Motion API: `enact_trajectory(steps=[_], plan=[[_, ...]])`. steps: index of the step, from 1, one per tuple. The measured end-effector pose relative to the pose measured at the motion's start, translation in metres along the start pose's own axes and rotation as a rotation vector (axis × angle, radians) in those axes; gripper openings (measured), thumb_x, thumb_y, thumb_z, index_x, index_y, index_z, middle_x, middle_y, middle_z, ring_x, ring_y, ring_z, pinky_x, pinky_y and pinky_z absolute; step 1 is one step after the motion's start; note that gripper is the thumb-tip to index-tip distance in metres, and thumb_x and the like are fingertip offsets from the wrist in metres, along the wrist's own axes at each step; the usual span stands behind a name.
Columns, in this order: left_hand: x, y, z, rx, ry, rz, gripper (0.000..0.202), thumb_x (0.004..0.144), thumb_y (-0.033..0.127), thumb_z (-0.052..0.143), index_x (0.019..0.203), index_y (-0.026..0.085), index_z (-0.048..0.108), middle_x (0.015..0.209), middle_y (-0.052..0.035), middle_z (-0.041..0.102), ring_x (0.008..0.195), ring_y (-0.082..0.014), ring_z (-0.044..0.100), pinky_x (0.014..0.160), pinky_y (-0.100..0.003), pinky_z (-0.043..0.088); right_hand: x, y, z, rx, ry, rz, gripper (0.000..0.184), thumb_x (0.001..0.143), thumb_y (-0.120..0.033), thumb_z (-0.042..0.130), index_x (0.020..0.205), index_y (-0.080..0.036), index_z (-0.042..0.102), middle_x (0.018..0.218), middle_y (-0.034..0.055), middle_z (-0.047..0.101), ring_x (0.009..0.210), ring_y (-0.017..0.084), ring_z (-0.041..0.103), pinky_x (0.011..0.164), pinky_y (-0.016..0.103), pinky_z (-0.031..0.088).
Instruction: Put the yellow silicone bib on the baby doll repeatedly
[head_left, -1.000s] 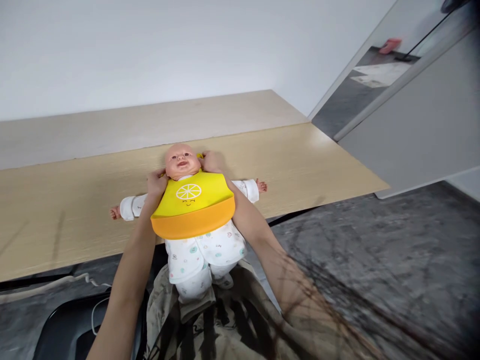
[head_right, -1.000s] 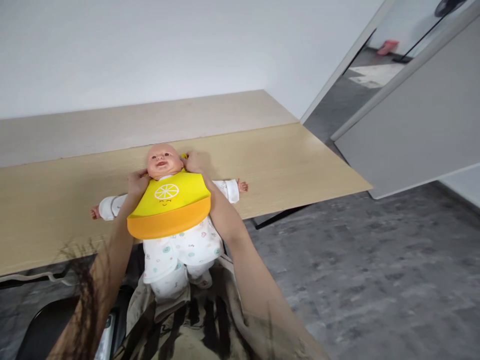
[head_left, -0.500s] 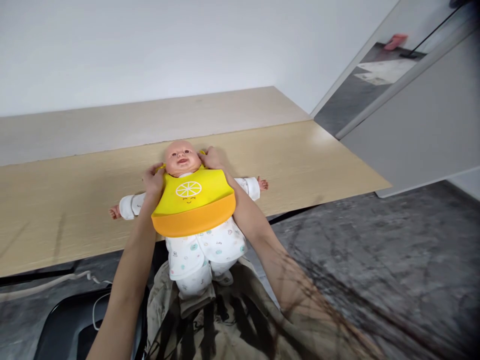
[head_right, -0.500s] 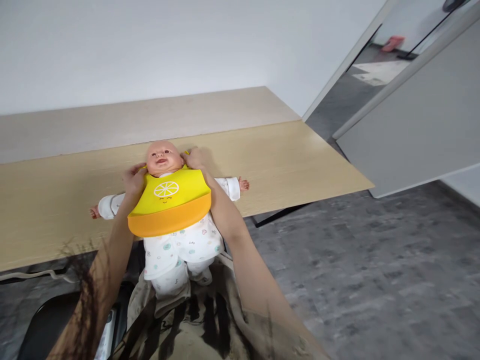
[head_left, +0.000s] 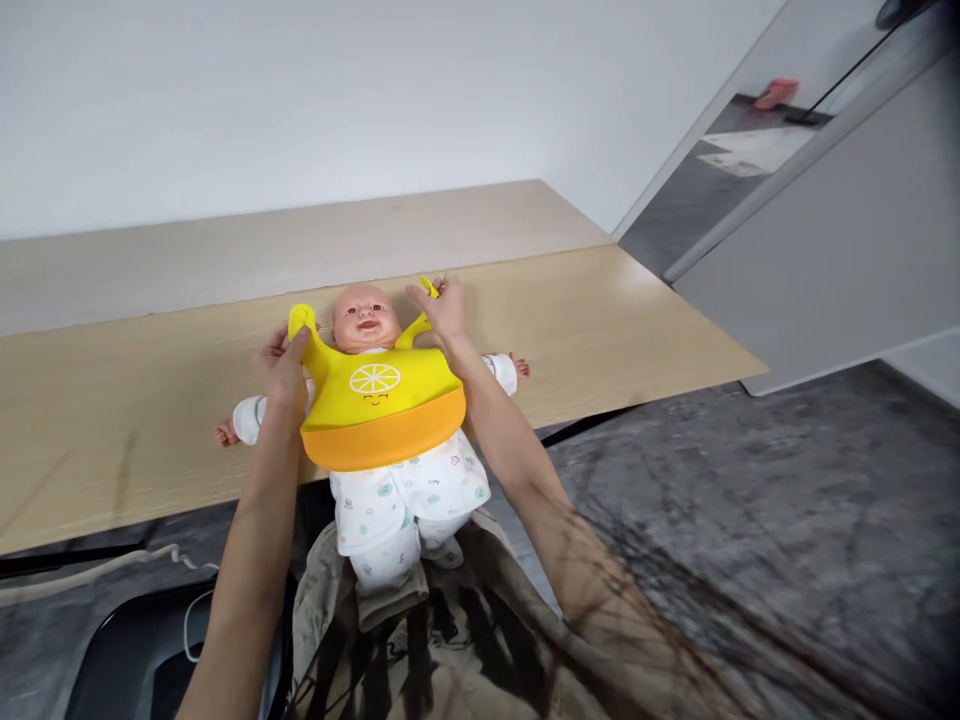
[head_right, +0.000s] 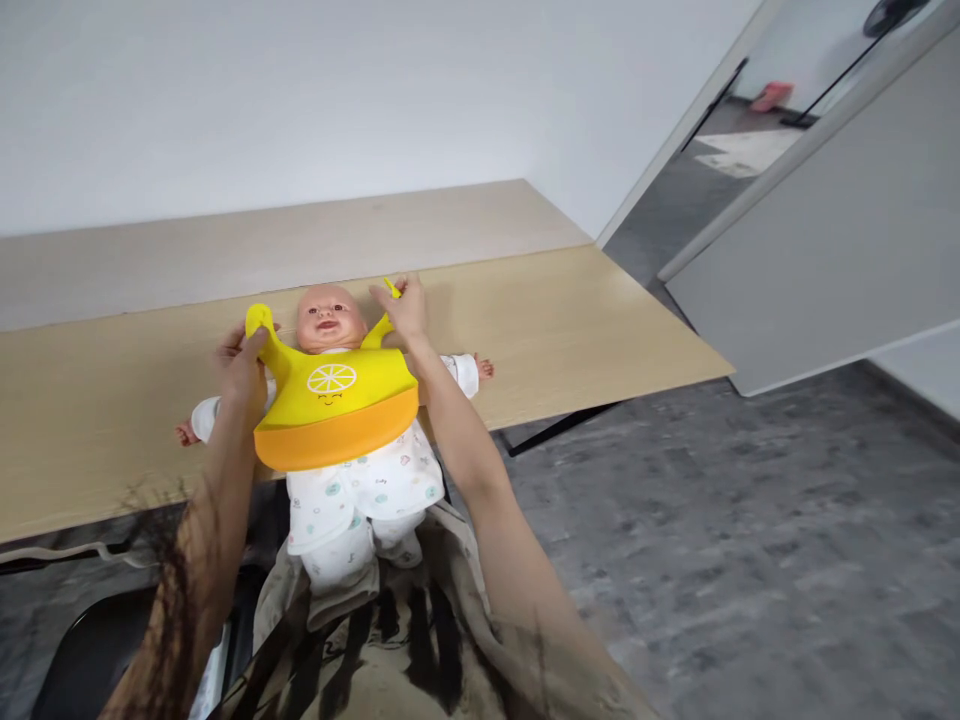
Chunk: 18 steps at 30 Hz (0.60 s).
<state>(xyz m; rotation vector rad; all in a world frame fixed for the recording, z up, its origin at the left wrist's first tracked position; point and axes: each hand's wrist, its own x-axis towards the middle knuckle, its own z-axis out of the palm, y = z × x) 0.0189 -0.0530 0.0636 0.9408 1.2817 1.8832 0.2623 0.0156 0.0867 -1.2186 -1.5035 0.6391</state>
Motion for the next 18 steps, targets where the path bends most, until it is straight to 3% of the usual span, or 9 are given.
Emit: enact_trajectory(steps=[3, 6, 10, 14, 18], plan=[[-0.008, 0.022, 0.001, 0.036, -0.141, 0.048, 0.039, 0.069, 0.041, 0.091, 0.100, 0.019, 0.082, 0.096, -0.0079, 0.081, 0.087, -0.0242, 0.076, 0.075, -0.033, 0.061, 0.002, -0.011, 0.000, -0.076, -0.013, -0.176, 0.040, 0.096, -0.055, 0.072, 0.098, -0.023, 0.049, 0.089, 0.0014, 0.054, 0.086, 0.017, 0.056, 0.084, 0.030, 0.050], [-0.019, 0.043, 0.007, 0.117, -0.335, 0.054, 0.038, 0.072, 0.042, 0.094, 0.100, 0.018, 0.085, 0.100, -0.0091, 0.082, 0.090, -0.0268, 0.077, 0.077, -0.034, 0.062, -0.015, -0.036, -0.002, -0.192, -0.213, -0.449, 0.049, 0.095, -0.068, 0.071, 0.106, -0.023, 0.056, 0.096, 0.0044, 0.062, 0.094, 0.021, 0.063, 0.087, 0.032, 0.053], [-0.034, 0.064, 0.013, 0.187, -0.416, 0.078, 0.033, 0.070, 0.043, 0.095, 0.093, 0.020, 0.085, 0.098, -0.0078, 0.082, 0.095, -0.0301, 0.077, 0.081, -0.038, 0.064, -0.038, -0.065, 0.002, -0.404, -0.400, -0.727, 0.055, 0.098, -0.075, 0.062, 0.112, -0.023, 0.062, 0.107, 0.0100, 0.069, 0.104, 0.026, 0.067, 0.087, 0.036, 0.055], [-0.044, 0.076, 0.009, 0.209, -0.454, 0.027, 0.032, 0.066, 0.042, 0.097, 0.088, 0.022, 0.085, 0.093, -0.0078, 0.081, 0.094, -0.0322, 0.077, 0.080, -0.041, 0.066, -0.047, -0.066, 0.005, -0.528, -0.419, -0.835, 0.055, 0.099, -0.074, 0.059, 0.118, -0.022, 0.064, 0.116, 0.0130, 0.070, 0.105, 0.027, 0.068, 0.084, 0.036, 0.055], [-0.048, 0.077, 0.005, 0.237, -0.494, 0.007, 0.031, 0.068, 0.039, 0.097, 0.091, 0.021, 0.084, 0.095, -0.0091, 0.080, 0.095, -0.0313, 0.077, 0.081, -0.040, 0.065, -0.056, -0.060, 0.000, -0.497, -0.395, -0.861, 0.051, 0.102, -0.067, 0.060, 0.121, -0.021, 0.067, 0.120, 0.0140, 0.069, 0.106, 0.026, 0.068, 0.080, 0.033, 0.055]])
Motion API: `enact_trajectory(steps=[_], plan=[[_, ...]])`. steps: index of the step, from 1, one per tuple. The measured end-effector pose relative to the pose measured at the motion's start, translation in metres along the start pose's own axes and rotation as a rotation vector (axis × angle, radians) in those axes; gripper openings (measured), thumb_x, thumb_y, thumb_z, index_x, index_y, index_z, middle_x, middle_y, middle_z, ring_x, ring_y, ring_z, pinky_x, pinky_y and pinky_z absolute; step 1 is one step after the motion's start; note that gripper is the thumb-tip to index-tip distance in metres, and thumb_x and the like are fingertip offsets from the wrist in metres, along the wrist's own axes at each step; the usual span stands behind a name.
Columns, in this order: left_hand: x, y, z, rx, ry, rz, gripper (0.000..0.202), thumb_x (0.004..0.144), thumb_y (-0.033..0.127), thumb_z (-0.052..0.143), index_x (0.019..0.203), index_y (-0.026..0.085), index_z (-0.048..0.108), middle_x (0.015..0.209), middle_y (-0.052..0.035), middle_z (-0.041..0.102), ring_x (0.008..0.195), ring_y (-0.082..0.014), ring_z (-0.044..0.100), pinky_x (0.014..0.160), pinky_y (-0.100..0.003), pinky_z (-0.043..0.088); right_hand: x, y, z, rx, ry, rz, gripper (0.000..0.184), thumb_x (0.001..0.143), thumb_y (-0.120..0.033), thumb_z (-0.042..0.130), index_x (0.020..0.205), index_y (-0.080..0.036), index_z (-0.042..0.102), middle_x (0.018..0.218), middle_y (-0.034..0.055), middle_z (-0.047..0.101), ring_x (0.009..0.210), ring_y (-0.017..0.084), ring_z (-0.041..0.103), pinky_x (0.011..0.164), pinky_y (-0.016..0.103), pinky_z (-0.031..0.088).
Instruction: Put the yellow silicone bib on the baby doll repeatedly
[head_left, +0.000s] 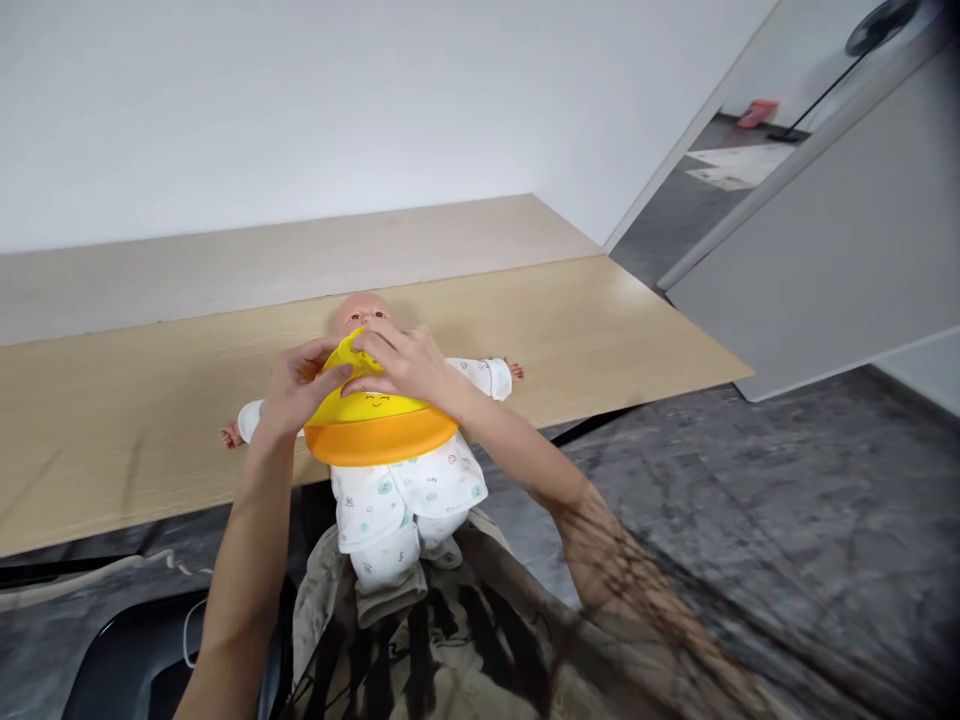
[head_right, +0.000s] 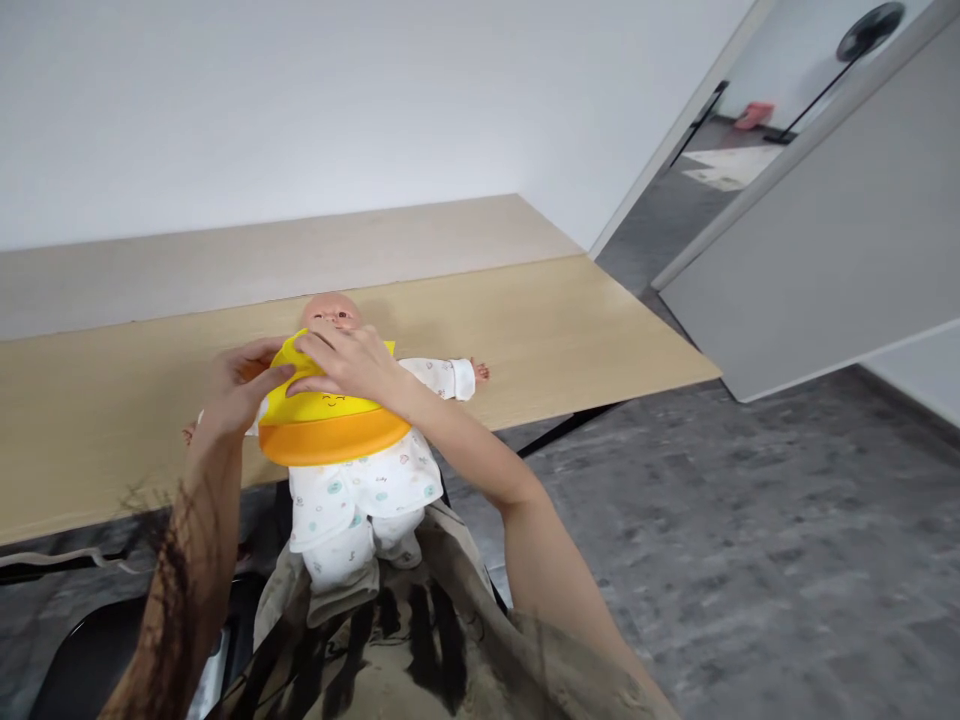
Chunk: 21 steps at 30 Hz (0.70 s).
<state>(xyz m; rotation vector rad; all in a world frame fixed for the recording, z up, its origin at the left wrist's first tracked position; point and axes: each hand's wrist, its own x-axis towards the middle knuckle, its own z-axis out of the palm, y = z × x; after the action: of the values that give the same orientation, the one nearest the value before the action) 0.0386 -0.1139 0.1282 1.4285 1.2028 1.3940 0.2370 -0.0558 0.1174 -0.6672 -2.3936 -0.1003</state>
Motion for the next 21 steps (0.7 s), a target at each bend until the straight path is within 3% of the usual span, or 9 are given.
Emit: enact_trajectory(steps=[4, 7, 9, 11, 16, 19, 21], plan=[[-0.004, -0.005, 0.003, 0.058, 0.056, 0.101, 0.032, 0.079, 0.048, 0.090, 0.094, 0.021, 0.084, 0.096, -0.0087, 0.080, 0.096, -0.0289, 0.077, 0.090, -0.040, 0.064, -0.008, -0.010, -0.007, 0.115, 0.037, 0.035, 0.042, 0.109, -0.058, 0.052, 0.119, -0.021, 0.069, 0.115, 0.0125, 0.069, 0.109, 0.024, 0.067, 0.081, 0.032, 0.056], [-0.013, -0.002, 0.006, 0.207, 0.006, 0.232, 0.037, 0.088, 0.056, 0.081, 0.104, 0.023, 0.083, 0.100, -0.0088, 0.082, 0.098, -0.0288, 0.079, 0.095, -0.041, 0.064, -0.014, -0.015, -0.014, 0.270, 0.080, 0.105, 0.038, 0.113, -0.050, 0.046, 0.126, -0.021, 0.066, 0.110, 0.0106, 0.068, 0.105, 0.021, 0.065, 0.086, 0.033, 0.056], [-0.021, 0.003, 0.008, 0.380, -0.020, 0.310, 0.038, 0.094, 0.057, 0.074, 0.111, 0.023, 0.081, 0.108, -0.0086, 0.082, 0.099, -0.0279, 0.079, 0.094, -0.041, 0.064, -0.018, -0.016, -0.020, 0.377, 0.106, 0.145, 0.040, 0.112, -0.053, 0.048, 0.131, -0.021, 0.062, 0.102, 0.0077, 0.065, 0.093, 0.019, 0.063, 0.086, 0.033, 0.055], [-0.029, 0.009, 0.010, 0.545, -0.029, 0.390, 0.037, 0.099, 0.053, 0.068, 0.118, 0.023, 0.077, 0.116, -0.0080, 0.082, 0.101, -0.0262, 0.080, 0.094, -0.039, 0.065, -0.022, -0.015, -0.028, 0.460, 0.122, 0.140, 0.044, 0.110, -0.059, 0.051, 0.132, -0.022, 0.060, 0.099, 0.0061, 0.063, 0.088, 0.018, 0.060, 0.085, 0.033, 0.055], [-0.039, 0.019, 0.022, 0.710, 0.005, 0.646, 0.038, 0.107, 0.037, 0.060, 0.142, 0.025, 0.062, 0.131, -0.0080, 0.078, 0.107, -0.0215, 0.080, 0.093, -0.032, 0.064, -0.027, -0.011, -0.050, 0.556, 0.064, 0.073, 0.046, 0.109, -0.063, 0.050, 0.123, -0.021, 0.062, 0.119, 0.0121, 0.063, 0.110, 0.022, 0.060, 0.093, 0.037, 0.055], [-0.038, 0.029, 0.032, 0.816, 0.013, 0.838, 0.043, 0.108, 0.027, 0.058, 0.150, 0.022, 0.057, 0.124, -0.0090, 0.080, 0.106, -0.0218, 0.080, 0.094, -0.032, 0.064, -0.025, -0.007, -0.058, 0.585, -0.029, 0.102, 0.046, 0.110, -0.063, 0.048, 0.110, -0.020, 0.064, 0.102, 0.0074, 0.065, 0.093, 0.019, 0.060, 0.083, 0.033, 0.053], [-0.038, 0.039, 0.037, 0.890, -0.008, 0.941, 0.045, 0.107, 0.023, 0.058, 0.151, 0.018, 0.055, 0.118, -0.0106, 0.081, 0.105, -0.0239, 0.080, 0.096, -0.036, 0.063, -0.022, 0.001, -0.063, 0.594, -0.016, 0.170, 0.049, 0.108, -0.067, 0.049, 0.102, -0.020, 0.063, 0.087, 0.0034, 0.062, 0.079, 0.016, 0.056, 0.074, 0.030, 0.049]])
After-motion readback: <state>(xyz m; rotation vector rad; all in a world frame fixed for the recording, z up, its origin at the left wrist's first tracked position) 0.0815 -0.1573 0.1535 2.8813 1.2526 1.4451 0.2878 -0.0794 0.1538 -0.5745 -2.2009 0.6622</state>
